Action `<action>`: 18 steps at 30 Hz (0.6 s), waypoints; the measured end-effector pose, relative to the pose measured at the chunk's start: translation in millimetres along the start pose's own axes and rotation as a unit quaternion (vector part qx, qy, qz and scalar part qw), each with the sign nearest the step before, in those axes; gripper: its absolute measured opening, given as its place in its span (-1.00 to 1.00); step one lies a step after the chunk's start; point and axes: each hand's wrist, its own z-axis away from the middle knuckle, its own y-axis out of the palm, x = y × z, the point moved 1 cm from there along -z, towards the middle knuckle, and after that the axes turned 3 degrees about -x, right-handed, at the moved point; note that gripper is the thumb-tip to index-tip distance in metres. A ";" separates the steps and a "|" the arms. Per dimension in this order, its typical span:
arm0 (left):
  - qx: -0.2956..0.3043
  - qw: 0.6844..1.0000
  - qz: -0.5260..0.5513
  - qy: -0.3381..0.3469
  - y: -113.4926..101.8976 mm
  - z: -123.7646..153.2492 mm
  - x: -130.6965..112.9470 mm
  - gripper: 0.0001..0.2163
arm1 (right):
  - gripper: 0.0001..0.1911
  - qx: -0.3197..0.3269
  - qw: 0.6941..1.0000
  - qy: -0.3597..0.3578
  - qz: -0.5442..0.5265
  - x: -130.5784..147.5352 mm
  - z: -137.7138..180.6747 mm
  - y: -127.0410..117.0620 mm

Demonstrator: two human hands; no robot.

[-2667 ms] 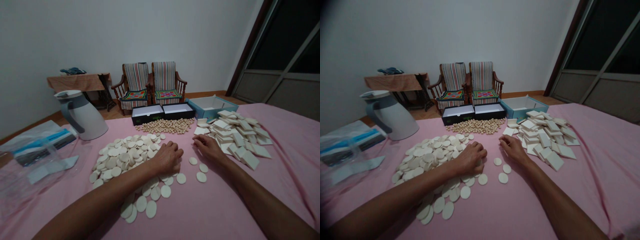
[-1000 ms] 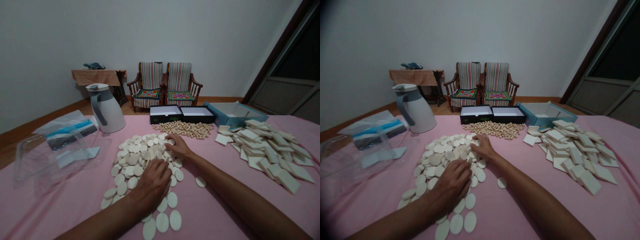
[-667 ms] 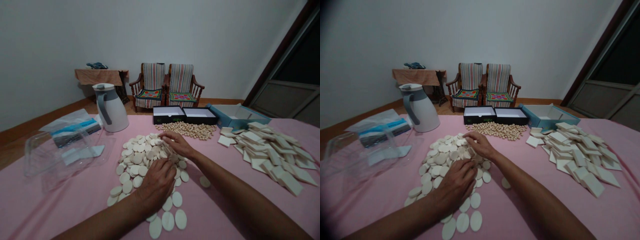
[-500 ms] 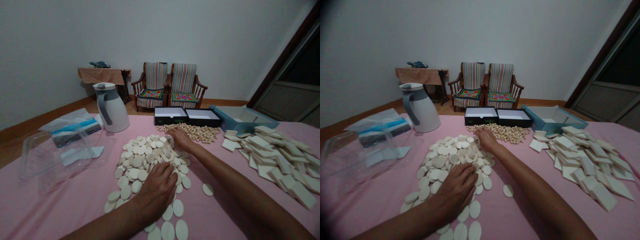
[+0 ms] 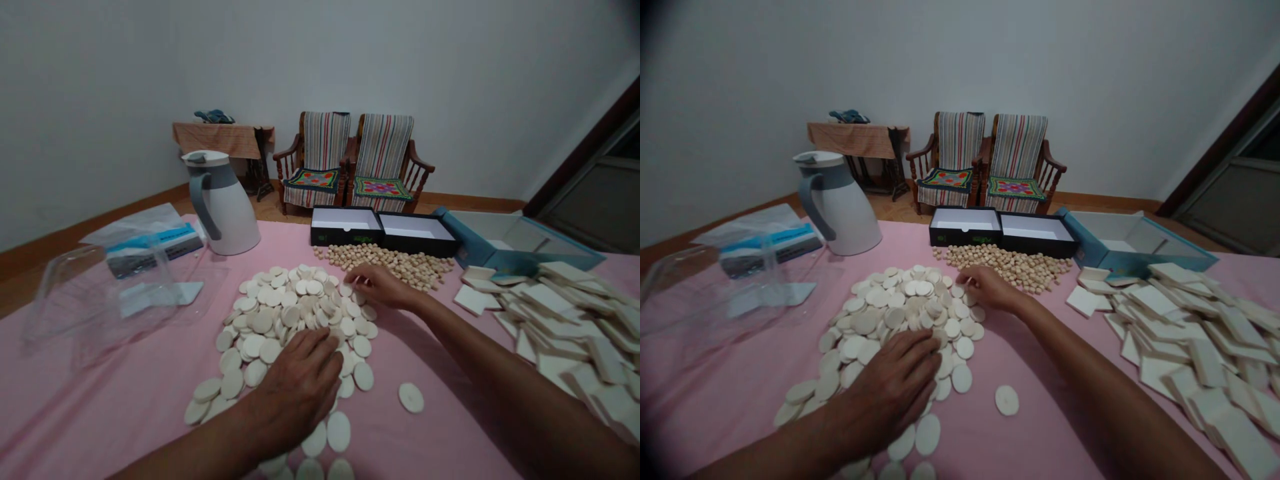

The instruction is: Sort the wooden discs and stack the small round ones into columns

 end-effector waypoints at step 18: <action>0.153 0.978 -0.071 -0.126 57.0 -137.4 14.4 -0.79 | -0.72 -0.248 0.967 0.050 -0.032 -29.5 90.1 20.8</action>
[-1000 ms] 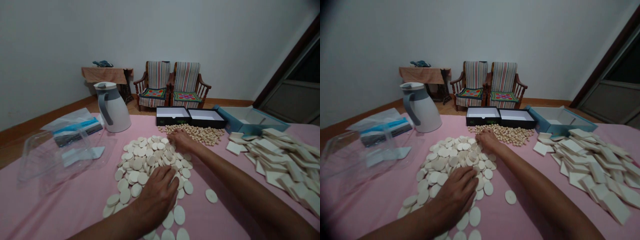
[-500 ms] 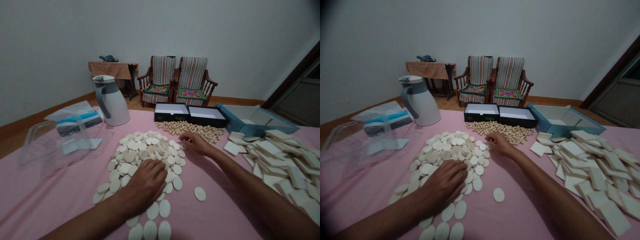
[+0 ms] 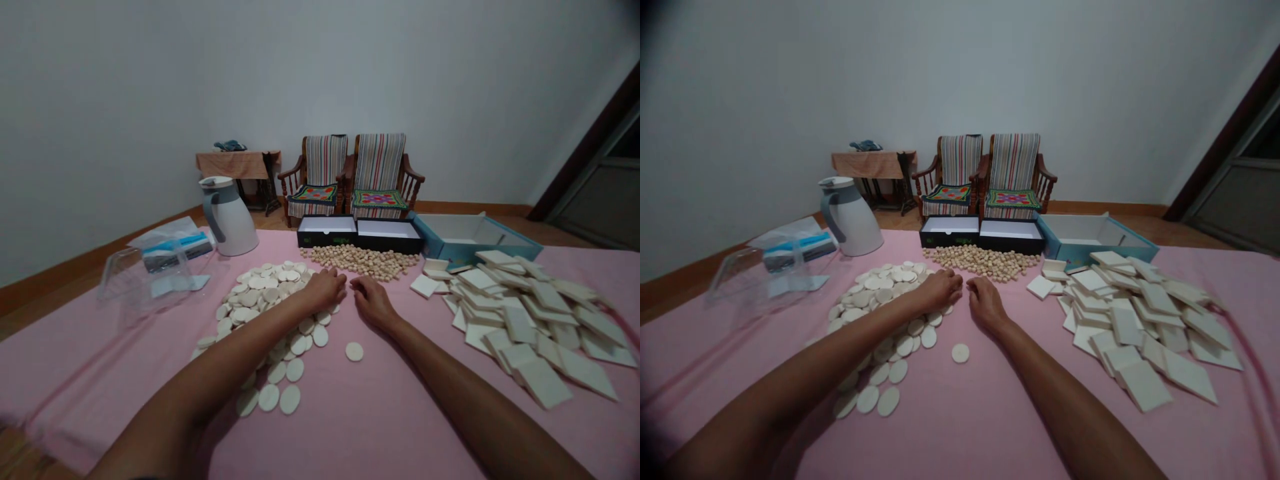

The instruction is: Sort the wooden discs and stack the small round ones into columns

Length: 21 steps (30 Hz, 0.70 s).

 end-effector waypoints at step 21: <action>-0.013 0.999 -0.047 -0.006 -18.2 40.2 95.4 -0.88 | -0.76 -0.024 0.999 0.035 0.014 6.5 -2.6 -12.8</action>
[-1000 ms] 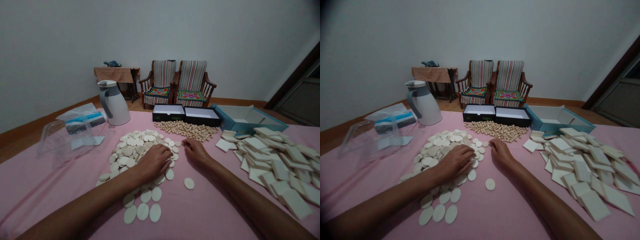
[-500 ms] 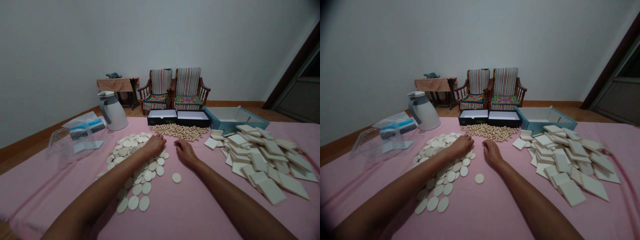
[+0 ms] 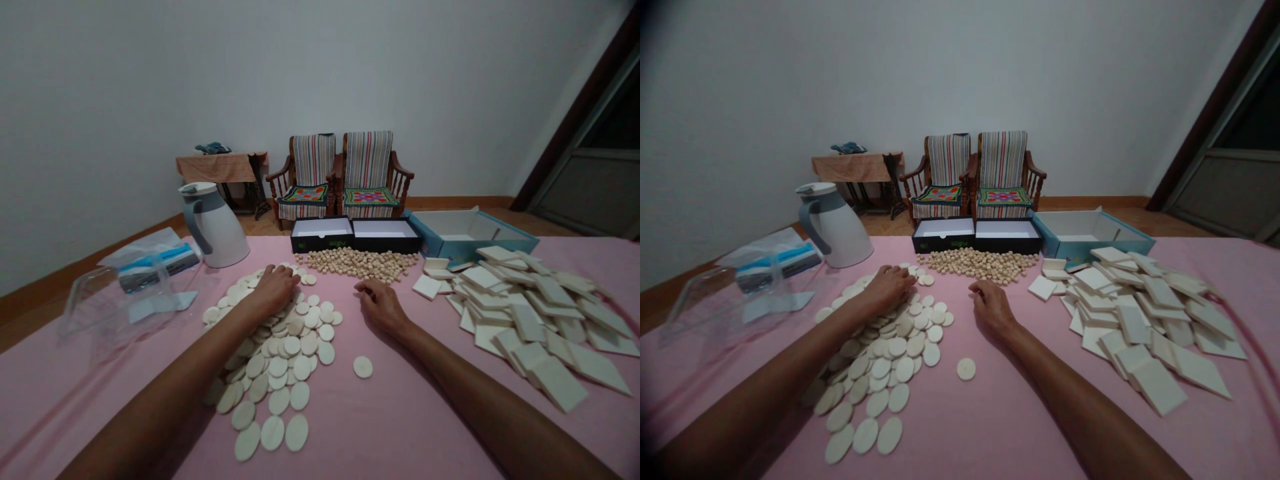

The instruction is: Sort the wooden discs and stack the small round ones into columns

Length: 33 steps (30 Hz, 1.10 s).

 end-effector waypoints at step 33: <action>-0.069 0.978 0.145 0.135 24.9 -101.1 -88.6 -0.79 | -0.77 0.076 0.963 0.064 0.249 -50.0 -51.6 -49.1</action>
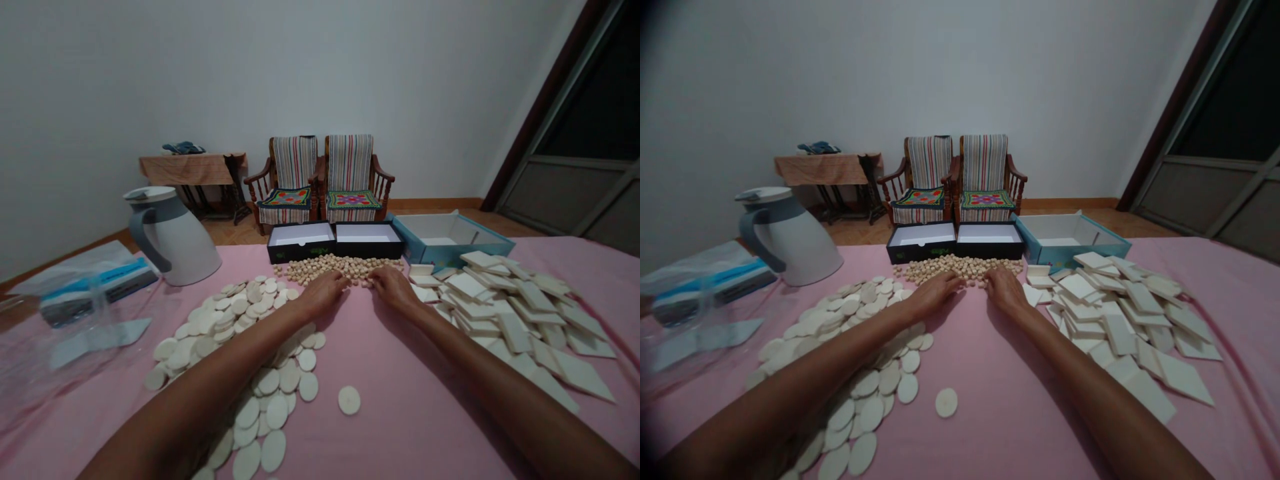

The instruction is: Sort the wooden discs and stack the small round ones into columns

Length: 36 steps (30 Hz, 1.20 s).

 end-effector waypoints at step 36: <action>0.020 0.986 -0.031 -0.166 -27.0 -14.3 165.5 -0.80 | -0.53 0.092 0.985 -0.026 0.143 -16.7 -108.2 3.6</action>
